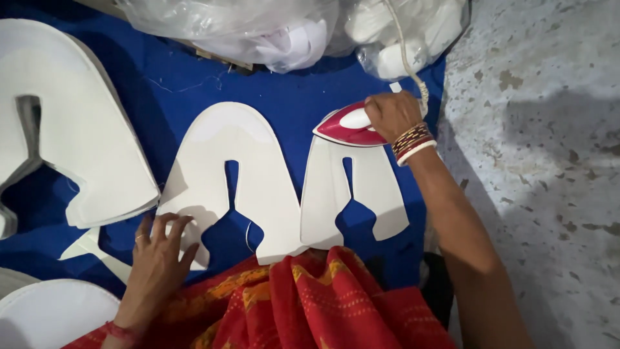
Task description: The person irons white, irregularly shaped fabric pieces on a blue surface using a red and white iron. They repeatedly pick up pieces, iron them, and place them into stacks. The person also handles smaller white fabric pieces, placing them on top of the larger pieces before ironing.
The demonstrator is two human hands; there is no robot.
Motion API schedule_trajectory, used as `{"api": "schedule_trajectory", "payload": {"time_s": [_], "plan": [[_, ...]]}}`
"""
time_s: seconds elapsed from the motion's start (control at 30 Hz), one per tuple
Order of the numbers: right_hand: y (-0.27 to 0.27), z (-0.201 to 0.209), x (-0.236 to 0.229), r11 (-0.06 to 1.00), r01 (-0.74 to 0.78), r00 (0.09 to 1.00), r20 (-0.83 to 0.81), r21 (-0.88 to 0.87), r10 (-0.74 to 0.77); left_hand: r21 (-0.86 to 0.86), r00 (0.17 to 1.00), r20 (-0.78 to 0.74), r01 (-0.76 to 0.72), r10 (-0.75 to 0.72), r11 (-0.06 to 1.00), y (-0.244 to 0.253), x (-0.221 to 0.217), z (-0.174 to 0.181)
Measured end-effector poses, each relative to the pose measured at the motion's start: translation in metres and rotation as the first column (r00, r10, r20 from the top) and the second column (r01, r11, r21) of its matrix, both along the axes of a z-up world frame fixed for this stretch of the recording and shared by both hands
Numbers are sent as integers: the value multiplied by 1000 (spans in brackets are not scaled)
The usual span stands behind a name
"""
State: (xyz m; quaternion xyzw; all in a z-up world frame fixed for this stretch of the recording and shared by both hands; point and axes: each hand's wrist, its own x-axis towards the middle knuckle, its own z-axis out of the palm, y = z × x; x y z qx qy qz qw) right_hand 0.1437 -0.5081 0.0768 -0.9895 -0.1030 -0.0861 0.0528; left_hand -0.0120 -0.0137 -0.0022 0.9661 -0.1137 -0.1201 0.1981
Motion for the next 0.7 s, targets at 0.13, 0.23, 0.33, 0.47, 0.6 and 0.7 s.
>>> {"api": "schedule_trajectory", "payload": {"time_s": [0.13, 0.23, 0.33, 0.47, 0.6, 0.7], "plan": [[-3, -40, 7, 999, -15, 998, -66, 33, 17, -36, 998, 66, -15, 18, 999, -1, -1, 1], [-6, -68, 10, 999, -50, 998, 25, -10, 50, -53, 992, 119, -37, 43, 998, 1, -3, 1], [0, -62, 7, 996, -5, 999, -41, -93, 1, -65, 983, 144, -104, 113, 992, 4, 6, 2], [82, -48, -36, 989, 60, 984, 174, -133, -37, -178, 967, 85, -221, 239, 959, 15, 10, -7], [156, -111, -90, 949, 44, 998, 20, 313, -53, -436, 957, 62, -230, 283, 870, 29, 9, -10], [191, -135, -107, 924, 171, 983, -128, 343, -134, -576, 958, 1, -234, 287, 783, 28, 9, 25]]}}
